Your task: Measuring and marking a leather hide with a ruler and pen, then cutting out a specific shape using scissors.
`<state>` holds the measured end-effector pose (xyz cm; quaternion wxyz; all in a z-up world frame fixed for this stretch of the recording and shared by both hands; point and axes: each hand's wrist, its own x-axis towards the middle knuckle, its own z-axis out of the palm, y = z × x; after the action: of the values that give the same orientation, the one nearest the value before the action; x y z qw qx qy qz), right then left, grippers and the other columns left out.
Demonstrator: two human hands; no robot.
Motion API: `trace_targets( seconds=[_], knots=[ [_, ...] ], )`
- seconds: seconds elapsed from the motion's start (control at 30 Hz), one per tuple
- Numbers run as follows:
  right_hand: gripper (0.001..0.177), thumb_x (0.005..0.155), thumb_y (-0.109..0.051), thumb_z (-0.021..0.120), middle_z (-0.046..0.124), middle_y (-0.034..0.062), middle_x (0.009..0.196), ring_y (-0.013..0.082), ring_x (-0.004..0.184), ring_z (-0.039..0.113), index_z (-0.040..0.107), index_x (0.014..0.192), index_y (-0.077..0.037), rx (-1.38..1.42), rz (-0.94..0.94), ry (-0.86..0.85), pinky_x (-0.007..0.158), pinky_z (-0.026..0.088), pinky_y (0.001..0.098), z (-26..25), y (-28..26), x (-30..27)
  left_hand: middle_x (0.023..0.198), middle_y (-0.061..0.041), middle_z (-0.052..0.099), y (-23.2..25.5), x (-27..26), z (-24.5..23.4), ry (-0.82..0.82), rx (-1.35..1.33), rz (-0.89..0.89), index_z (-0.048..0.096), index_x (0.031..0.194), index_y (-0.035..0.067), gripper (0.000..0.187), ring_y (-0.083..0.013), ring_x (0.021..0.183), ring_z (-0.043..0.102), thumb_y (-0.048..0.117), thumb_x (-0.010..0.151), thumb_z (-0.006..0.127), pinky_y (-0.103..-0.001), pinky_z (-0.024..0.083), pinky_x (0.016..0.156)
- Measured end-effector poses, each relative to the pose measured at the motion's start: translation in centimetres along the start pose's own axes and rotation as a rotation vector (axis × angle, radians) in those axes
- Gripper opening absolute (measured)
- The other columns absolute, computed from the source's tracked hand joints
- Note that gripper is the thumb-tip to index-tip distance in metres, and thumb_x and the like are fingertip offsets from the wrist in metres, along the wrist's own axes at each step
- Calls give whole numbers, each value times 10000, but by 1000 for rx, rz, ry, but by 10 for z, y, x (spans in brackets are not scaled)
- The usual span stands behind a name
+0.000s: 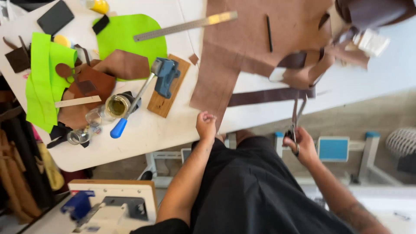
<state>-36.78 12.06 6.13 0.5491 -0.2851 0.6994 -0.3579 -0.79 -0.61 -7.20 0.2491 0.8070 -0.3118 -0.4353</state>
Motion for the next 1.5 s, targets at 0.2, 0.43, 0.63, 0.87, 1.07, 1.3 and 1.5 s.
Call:
trace_targets(
  seconds=[0.2,0.43,0.63,0.87,1.07,1.3,1.5],
  knots=[
    [400,889,-249,840,720,138,771,196,697,690,624,1155,-41,-50,47,-42,684,518,307,30,-44,-34,939,-84,667,37,-26,-17,-227,-334,-159,472,1258,64,448,-199,675,760,29,876,703,-193,464,557],
    [374,826,-170,833,751,158,778,234,711,720,712,1150,-28,-45,113,20,737,553,356,88,-68,-59,663,-23,486,55,-22,-23,-267,-403,-356,346,1231,34,580,-146,395,564,130,873,792,-192,298,358],
    [340,824,-87,798,781,155,807,209,723,763,706,1142,-9,117,190,18,716,584,305,169,-67,-89,757,-72,713,29,-1,-40,-652,-265,-253,610,1163,12,408,-70,342,444,132,853,846,-207,313,371],
    [384,809,-33,804,764,149,842,205,763,760,694,1175,7,188,168,72,750,591,314,215,-62,-111,867,-175,774,58,-1,-73,-858,-211,-168,683,1062,-22,230,-39,372,403,134,917,770,-185,310,407],
    [428,746,-44,786,809,110,847,198,781,792,715,1167,-6,-110,247,-211,775,589,328,188,-31,-88,794,-167,762,52,-3,-90,-916,-233,-161,718,1007,8,128,-45,367,390,118,944,732,-176,324,395],
    [301,751,-292,800,770,143,744,348,803,749,761,926,-50,-621,153,-554,780,558,460,172,-65,-7,698,-113,745,53,-10,-94,-855,-160,-137,741,953,30,85,-31,386,426,101,906,735,-167,338,396],
    [306,801,-295,786,792,91,762,244,693,784,787,1003,-65,-680,231,-797,765,584,396,172,-87,60,723,-17,761,37,-17,-92,-779,-67,-58,787,934,112,98,-19,538,540,175,858,785,-152,425,489]
  ],
)
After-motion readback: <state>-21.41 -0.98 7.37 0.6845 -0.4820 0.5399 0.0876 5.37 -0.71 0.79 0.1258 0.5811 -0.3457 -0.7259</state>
